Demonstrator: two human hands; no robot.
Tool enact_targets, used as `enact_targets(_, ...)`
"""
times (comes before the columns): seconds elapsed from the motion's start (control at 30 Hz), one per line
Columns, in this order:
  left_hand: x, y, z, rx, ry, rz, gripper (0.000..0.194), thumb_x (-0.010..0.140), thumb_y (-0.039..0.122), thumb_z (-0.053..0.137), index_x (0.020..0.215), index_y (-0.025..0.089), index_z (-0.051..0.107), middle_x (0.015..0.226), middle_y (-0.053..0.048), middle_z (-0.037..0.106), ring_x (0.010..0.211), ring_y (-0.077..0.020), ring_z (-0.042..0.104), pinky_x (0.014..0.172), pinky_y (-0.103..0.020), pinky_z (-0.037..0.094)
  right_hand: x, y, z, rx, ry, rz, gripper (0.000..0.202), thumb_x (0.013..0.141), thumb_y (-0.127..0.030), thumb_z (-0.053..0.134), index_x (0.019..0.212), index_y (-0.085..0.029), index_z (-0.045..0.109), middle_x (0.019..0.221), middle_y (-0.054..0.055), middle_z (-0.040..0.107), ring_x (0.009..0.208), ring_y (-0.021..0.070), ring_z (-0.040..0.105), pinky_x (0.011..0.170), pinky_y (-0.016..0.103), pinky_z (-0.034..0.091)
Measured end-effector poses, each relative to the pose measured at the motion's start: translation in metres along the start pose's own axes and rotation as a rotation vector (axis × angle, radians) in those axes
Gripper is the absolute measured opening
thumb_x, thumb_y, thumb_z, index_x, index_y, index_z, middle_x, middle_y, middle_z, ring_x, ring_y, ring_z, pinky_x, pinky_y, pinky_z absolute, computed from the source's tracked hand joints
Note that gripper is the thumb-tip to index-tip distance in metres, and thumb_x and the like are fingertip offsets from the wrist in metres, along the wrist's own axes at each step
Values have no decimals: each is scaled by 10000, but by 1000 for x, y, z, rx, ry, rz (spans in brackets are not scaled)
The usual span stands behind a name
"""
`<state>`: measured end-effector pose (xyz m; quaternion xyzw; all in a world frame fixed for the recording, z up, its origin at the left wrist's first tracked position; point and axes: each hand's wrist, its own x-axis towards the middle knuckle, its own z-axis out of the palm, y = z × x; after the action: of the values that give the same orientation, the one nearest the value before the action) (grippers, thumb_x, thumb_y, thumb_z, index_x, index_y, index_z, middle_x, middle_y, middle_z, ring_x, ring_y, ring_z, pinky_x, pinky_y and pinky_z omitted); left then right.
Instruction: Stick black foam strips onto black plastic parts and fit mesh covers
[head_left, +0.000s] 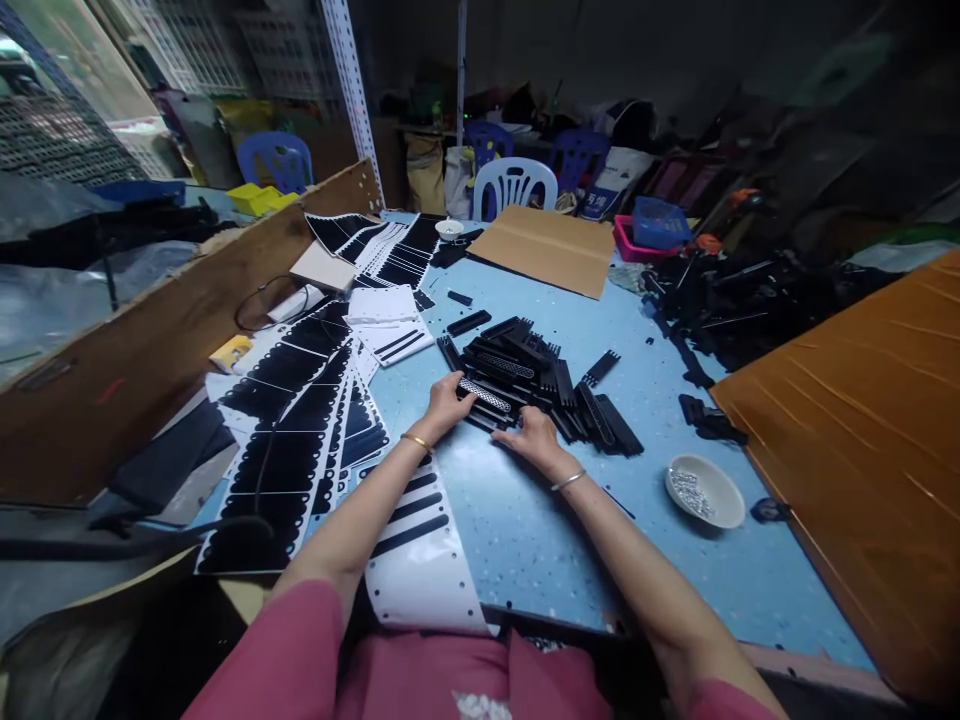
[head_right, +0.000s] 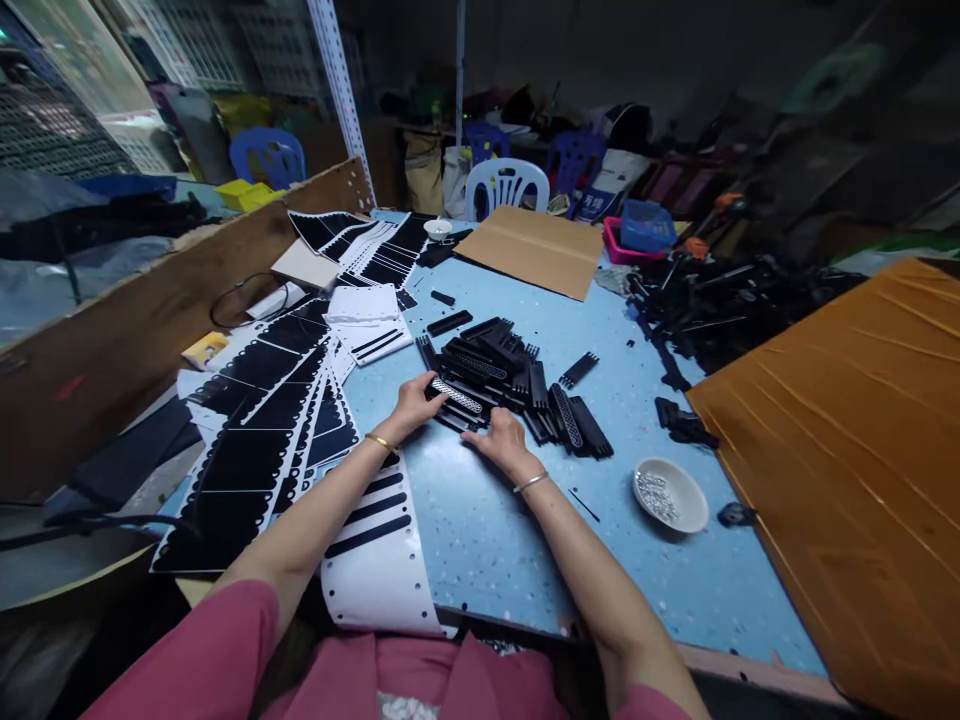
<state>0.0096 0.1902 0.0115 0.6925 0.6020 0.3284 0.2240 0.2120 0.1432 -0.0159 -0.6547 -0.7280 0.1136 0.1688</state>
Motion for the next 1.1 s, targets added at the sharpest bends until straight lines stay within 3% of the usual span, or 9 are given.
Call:
enact_targets(0.1, -30, 3, 3, -17, -43, 14, 345, 759, 180, 657, 1101, 162, 694, 1033, -76, 743, 939, -239, 680, 908, -339, 517, -19, 18, -4, 20, -16, -39, 432, 653, -511, 792, 851, -161, 634, 836, 88, 674, 755, 223, 628, 667, 297, 456)
enact_targets(0.23, -73, 8, 6, -66, -141, 48, 444, 752, 145, 635, 1194, 158, 679, 1142, -85, 729, 999, -239, 686, 921, -330, 520, -68, 45, -17, 51, -46, -83, 419, 659, -483, 773, 894, -157, 652, 837, 87, 675, 751, 223, 621, 682, 315, 468)
enact_targets(0.33, -91, 9, 4, -69, -272, 53, 394, 750, 135, 617, 1124, 192, 727, 984, -51, 770, 857, -217, 709, 852, -327, 539, -101, 59, -27, 132, -42, -102, 525, 651, -511, 780, 1001, -138, 661, 861, 97, 686, 744, 222, 629, 688, 323, 483)
enact_targets(0.47, -86, 5, 2, -206, -345, -19, 318, 698, 127, 632, 981, 169, 771, 832, -38, 770, 727, -197, 692, 752, -306, 545, -112, 69, -32, 284, -35, 70, 544, 762, -504, 680, 1132, -108, 641, 780, 72, 695, 600, 172, 610, 619, 297, 486)
enact_targets(0.57, -70, 1, 5, -379, -294, -109, 319, 681, 168, 664, 982, 123, 759, 869, -61, 767, 762, -207, 700, 728, -296, 548, -98, 72, -33, 252, -60, 120, 436, 846, -416, 580, 1145, -106, 649, 695, 56, 687, 607, 181, 618, 633, 294, 473)
enact_targets(0.63, -61, -1, 8, -347, -237, -124, 360, 688, 208, 677, 1027, 109, 746, 874, -68, 763, 765, -212, 700, 726, -304, 548, -87, 70, -34, 193, -98, 88, 395, 860, -398, 565, 1130, -124, 659, 671, 50, 678, 625, 192, 617, 634, 294, 450)
enact_targets(0.73, -53, -3, 13, -192, -174, -100, 326, 696, 200, 660, 1004, 163, 761, 857, -47, 760, 792, -218, 691, 767, -314, 530, -79, 63, -34, 174, -144, 13, 243, 849, -375, 594, 932, -170, 695, 676, 50, 667, 662, 193, 607, 634, 285, 418)
enact_targets(0.83, -52, -3, 14, -100, -190, -69, 280, 672, 164, 660, 917, 226, 781, 816, -26, 758, 835, -238, 683, 831, -331, 500, -80, 56, -30, 210, -158, -8, 153, 792, -324, 651, 721, -188, 644, 614, 22, 619, 600, 167, 561, 597, 270, 400)
enact_targets(1.1, -53, -5, 13, -11, -243, -56, 469, 649, 132, 669, 1111, 175, 741, 834, -45, 757, 757, -218, 679, 818, -321, 520, -84, 52, -18, 307, -24, 40, 122, 696, -190, 664, 798, -185, 597, 790, 43, 628, 664, 160, 557, 659, 289, 461)
